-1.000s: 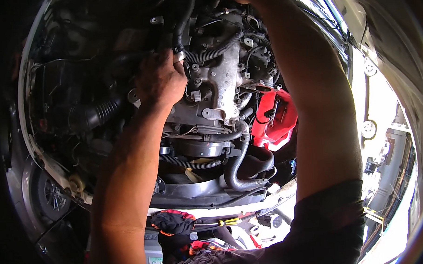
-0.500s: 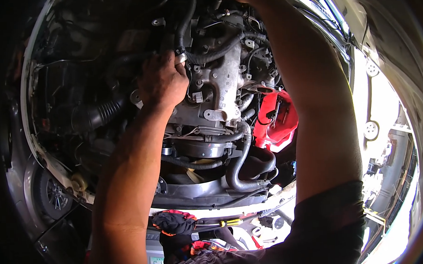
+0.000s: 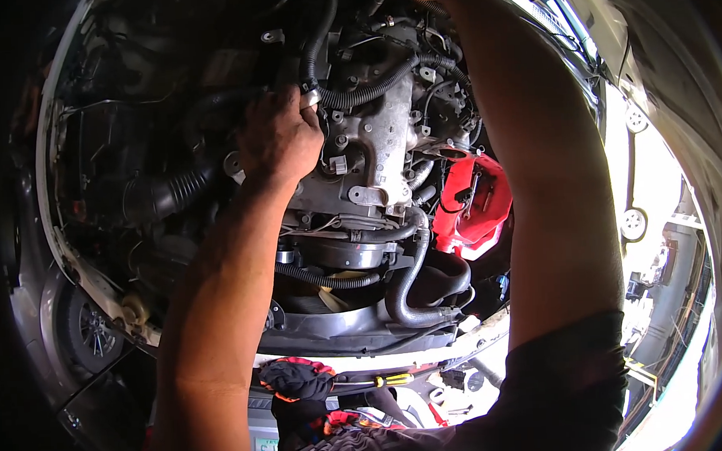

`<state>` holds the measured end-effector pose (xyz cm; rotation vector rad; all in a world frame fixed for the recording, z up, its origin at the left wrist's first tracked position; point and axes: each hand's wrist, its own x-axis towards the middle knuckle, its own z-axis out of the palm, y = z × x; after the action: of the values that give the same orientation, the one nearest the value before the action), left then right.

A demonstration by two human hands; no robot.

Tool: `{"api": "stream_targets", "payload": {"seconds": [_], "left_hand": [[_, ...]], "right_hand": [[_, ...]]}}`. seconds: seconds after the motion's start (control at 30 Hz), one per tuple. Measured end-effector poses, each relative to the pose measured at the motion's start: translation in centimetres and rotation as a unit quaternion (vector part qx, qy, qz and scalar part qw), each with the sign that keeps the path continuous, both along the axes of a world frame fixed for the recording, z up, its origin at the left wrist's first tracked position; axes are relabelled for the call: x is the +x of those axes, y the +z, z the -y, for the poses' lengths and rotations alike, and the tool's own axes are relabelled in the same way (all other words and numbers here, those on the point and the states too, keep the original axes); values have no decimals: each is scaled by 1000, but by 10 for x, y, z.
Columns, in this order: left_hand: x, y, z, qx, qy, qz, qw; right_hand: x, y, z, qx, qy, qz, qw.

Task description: Using a wrench and screwdriver to work on components within a vehicle engine bay.

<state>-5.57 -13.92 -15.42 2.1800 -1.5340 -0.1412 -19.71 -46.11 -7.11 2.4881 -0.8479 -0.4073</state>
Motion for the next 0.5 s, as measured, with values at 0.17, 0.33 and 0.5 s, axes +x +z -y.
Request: {"api": "stream_targets", "payload": {"seconds": [0.17, 0.33, 0.5], "left_hand": [[0, -1, -1, 17, 3, 5, 1000], [1, -2, 1, 11, 0, 7, 1000], [0, -1, 0, 12, 1, -5, 1000]], "right_hand": [[-9, -17, 8, 112, 4, 243, 964], [-9, -21, 11, -80, 50, 10, 996], [-13, -21, 14, 23, 34, 141, 989]]}}
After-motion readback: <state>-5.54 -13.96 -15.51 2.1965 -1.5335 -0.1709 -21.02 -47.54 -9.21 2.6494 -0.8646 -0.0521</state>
